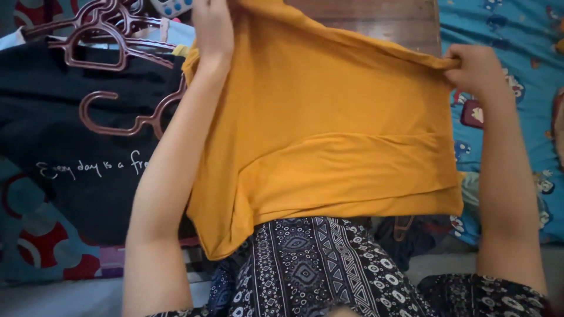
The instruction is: Folding t-shirts and placing them on hangers on a low table.
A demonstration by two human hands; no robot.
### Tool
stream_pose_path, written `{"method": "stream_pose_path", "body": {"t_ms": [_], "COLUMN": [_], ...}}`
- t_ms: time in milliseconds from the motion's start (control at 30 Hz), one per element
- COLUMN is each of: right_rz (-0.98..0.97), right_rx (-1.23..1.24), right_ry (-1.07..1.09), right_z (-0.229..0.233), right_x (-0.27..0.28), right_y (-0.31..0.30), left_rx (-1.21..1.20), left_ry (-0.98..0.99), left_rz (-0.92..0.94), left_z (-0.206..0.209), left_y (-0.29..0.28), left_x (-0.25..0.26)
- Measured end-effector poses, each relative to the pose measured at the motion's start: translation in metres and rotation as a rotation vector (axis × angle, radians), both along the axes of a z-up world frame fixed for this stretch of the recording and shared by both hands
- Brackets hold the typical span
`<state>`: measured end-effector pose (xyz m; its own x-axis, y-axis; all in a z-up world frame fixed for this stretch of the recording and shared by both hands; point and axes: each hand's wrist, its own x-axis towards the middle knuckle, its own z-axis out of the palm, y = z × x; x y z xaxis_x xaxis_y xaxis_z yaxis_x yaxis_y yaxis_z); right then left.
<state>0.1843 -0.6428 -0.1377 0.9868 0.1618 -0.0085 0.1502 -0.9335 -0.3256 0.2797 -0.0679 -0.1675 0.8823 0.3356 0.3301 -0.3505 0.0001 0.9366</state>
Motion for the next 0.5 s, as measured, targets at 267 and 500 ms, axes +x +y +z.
{"method": "stream_pose_path", "body": {"t_ms": [267, 500], "right_rz": [0.143, 0.222], "right_rx": [-0.368, -0.31], "right_ry": [-0.339, -0.466], "right_z": [0.006, 0.085], "right_x": [-0.043, 0.007], "right_y": [-0.031, 0.108], "left_rx": [-0.012, 0.177], "left_ry": [-0.083, -0.055], "left_rz": [-0.484, -0.562], "left_z": [0.06, 0.06], "left_y": [0.017, 0.031], "left_x": [-0.044, -0.044]}}
